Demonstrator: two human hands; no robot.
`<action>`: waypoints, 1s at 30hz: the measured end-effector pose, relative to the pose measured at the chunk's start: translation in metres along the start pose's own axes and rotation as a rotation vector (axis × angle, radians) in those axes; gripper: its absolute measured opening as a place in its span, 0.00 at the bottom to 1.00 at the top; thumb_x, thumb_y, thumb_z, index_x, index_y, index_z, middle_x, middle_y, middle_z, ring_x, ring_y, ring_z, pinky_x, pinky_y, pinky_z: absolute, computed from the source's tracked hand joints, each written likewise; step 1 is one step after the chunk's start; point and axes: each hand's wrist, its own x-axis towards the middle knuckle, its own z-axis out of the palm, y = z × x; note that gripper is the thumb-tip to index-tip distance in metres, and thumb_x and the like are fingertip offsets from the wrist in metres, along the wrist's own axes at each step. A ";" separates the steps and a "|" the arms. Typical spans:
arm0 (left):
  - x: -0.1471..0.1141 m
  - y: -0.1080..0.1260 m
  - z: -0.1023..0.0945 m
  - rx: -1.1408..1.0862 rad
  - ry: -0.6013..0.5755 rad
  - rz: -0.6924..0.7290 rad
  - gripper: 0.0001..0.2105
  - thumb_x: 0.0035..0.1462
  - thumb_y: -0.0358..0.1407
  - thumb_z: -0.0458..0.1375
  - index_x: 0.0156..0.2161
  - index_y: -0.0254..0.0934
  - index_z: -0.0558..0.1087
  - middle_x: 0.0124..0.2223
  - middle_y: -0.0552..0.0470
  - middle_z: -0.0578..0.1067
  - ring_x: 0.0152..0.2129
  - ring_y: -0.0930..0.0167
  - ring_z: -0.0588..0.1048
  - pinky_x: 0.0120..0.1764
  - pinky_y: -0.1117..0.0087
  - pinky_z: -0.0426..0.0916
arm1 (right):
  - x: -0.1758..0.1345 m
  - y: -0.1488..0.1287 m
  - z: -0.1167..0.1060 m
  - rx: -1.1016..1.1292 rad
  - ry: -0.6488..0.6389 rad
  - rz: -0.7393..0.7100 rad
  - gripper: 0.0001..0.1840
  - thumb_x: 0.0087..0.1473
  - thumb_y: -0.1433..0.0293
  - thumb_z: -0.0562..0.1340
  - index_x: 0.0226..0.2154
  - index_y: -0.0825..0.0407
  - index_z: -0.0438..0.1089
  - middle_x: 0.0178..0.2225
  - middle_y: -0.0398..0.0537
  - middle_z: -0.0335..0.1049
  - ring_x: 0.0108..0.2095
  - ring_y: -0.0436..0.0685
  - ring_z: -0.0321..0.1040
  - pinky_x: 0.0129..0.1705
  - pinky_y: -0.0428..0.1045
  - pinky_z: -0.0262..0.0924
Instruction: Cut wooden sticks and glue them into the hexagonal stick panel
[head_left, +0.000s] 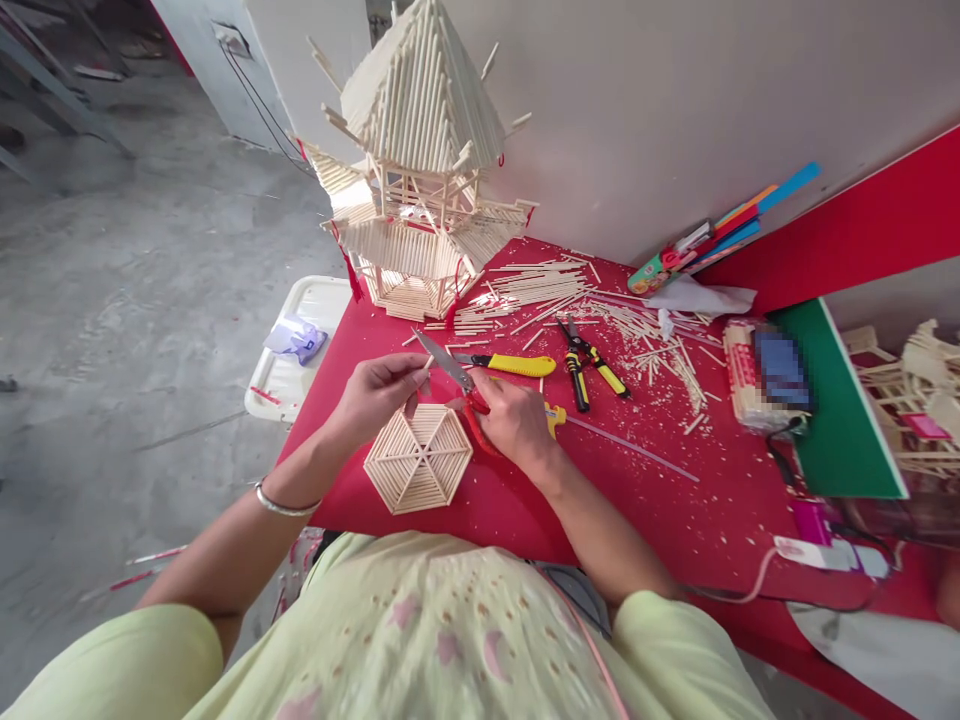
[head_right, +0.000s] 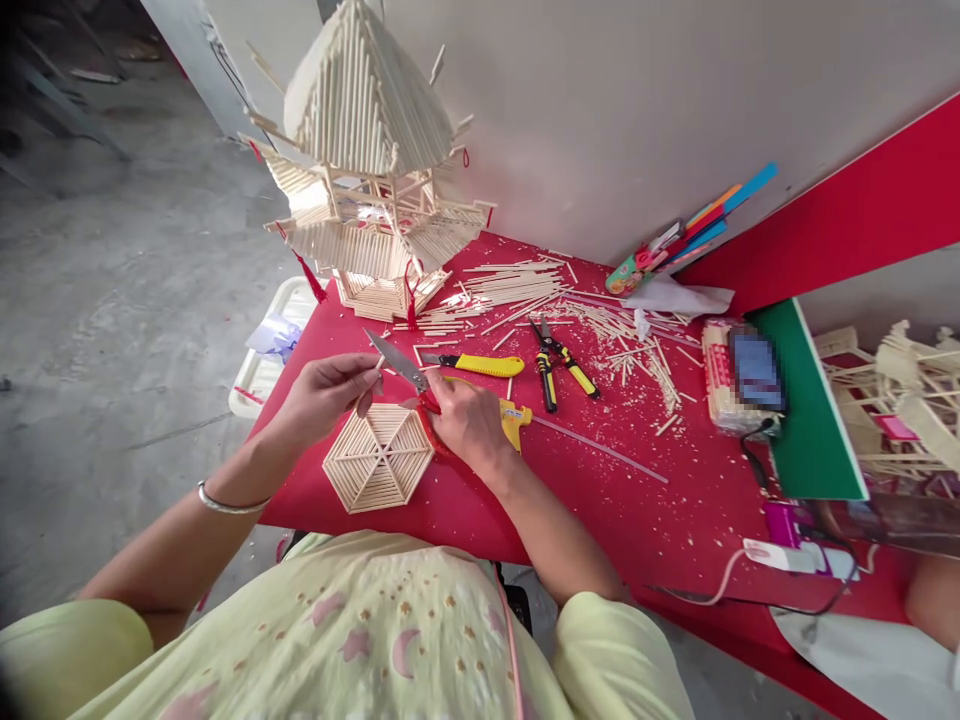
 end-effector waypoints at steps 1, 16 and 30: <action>0.001 0.001 -0.001 0.000 -0.006 -0.019 0.16 0.54 0.44 0.73 0.41 0.34 0.82 0.27 0.51 0.77 0.16 0.77 0.70 0.19 0.75 0.60 | 0.001 0.004 -0.002 0.009 0.010 0.020 0.33 0.67 0.46 0.60 0.62 0.49 0.74 0.37 0.52 0.83 0.34 0.58 0.76 0.34 0.48 0.58; -0.002 -0.003 0.003 -0.085 -0.014 -0.129 0.21 0.54 0.50 0.72 0.36 0.35 0.71 0.30 0.46 0.82 0.24 0.69 0.80 0.22 0.76 0.68 | -0.075 0.145 -0.057 -0.307 0.105 0.873 0.30 0.65 0.62 0.57 0.65 0.57 0.70 0.57 0.72 0.73 0.59 0.77 0.69 0.59 0.68 0.62; -0.027 -0.015 0.029 -0.205 0.002 -0.124 0.20 0.49 0.45 0.77 0.34 0.35 0.75 0.24 0.58 0.69 0.19 0.81 0.65 0.21 0.79 0.59 | -0.008 -0.051 -0.008 0.790 0.279 0.194 0.15 0.67 0.54 0.64 0.37 0.45 0.78 0.38 0.46 0.80 0.41 0.56 0.75 0.43 0.51 0.68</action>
